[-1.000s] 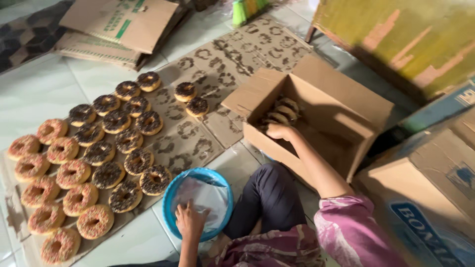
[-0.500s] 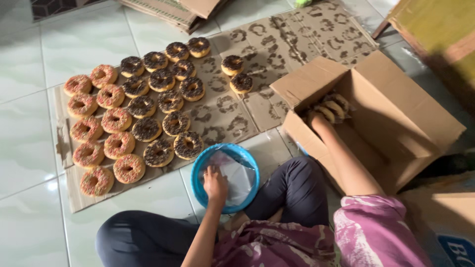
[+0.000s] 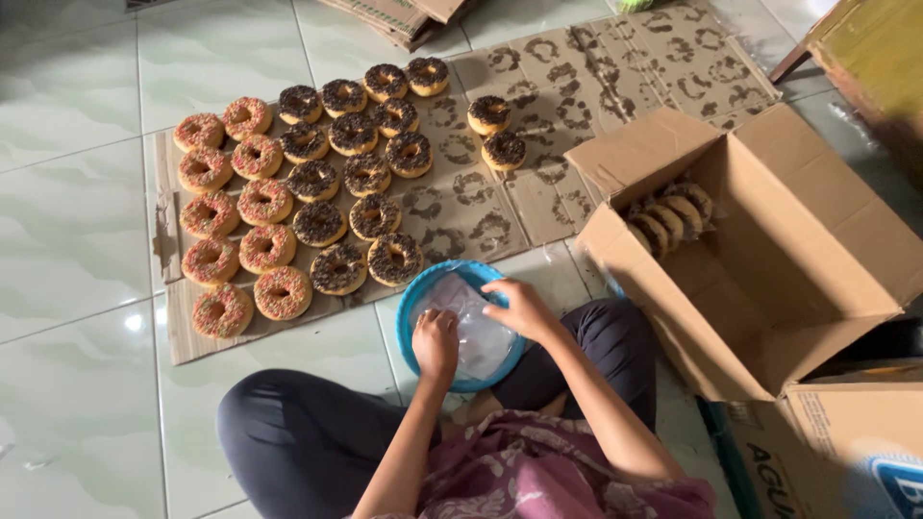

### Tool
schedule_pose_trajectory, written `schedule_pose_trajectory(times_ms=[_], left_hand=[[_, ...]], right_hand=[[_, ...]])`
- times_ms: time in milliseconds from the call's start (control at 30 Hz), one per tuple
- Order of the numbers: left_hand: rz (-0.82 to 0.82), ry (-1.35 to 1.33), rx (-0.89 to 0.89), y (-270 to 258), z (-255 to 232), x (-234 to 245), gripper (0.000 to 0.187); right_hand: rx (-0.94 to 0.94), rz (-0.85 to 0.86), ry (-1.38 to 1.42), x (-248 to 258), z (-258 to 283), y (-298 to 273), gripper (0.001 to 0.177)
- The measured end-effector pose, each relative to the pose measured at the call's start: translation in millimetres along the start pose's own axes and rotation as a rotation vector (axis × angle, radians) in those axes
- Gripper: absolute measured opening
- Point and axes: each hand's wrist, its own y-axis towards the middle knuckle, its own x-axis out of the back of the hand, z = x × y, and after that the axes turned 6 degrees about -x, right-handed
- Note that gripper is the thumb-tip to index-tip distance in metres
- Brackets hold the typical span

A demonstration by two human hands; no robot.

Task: The person sits on the floor and individually places doughnuts into clear plastic bags. They then place the bagged doughnuts into a cardboard box. The doughnuts are arranged on a large piece of cardboard on the floor.

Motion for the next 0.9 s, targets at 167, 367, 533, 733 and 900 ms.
schedule_pose_trajectory(times_ms=[167,367,533,733,900], left_hand=[[-0.044,-0.146,0.111,25.7,-41.9,56.0,0.015],[0.037,-0.425,0.586,63.5,-31.2,73.1,0.052],[0.333,0.121,0.182,81.3,-28.6,66.2,0.112],[0.184,-0.375,-0.163,77.8,-63.8,62.3,0.064],[0.11,-0.469,-0.131,77.6,-77.6,58.0,0.012]], right_hand=[[-0.287,0.101,0.01,-30.7,-4.6,-1.9,0.03],[-0.02,-0.22,-0.013,0.3,-11.6,-8.3,0.011],[-0.134,-0.257,0.145,15.1,-14.7,-18.0,0.017],[-0.221,-0.039,0.424,15.8,-7.1,-29.2,0.012],[-0.38,0.061,0.785,22.4,-2.2,-32.3,0.018]])
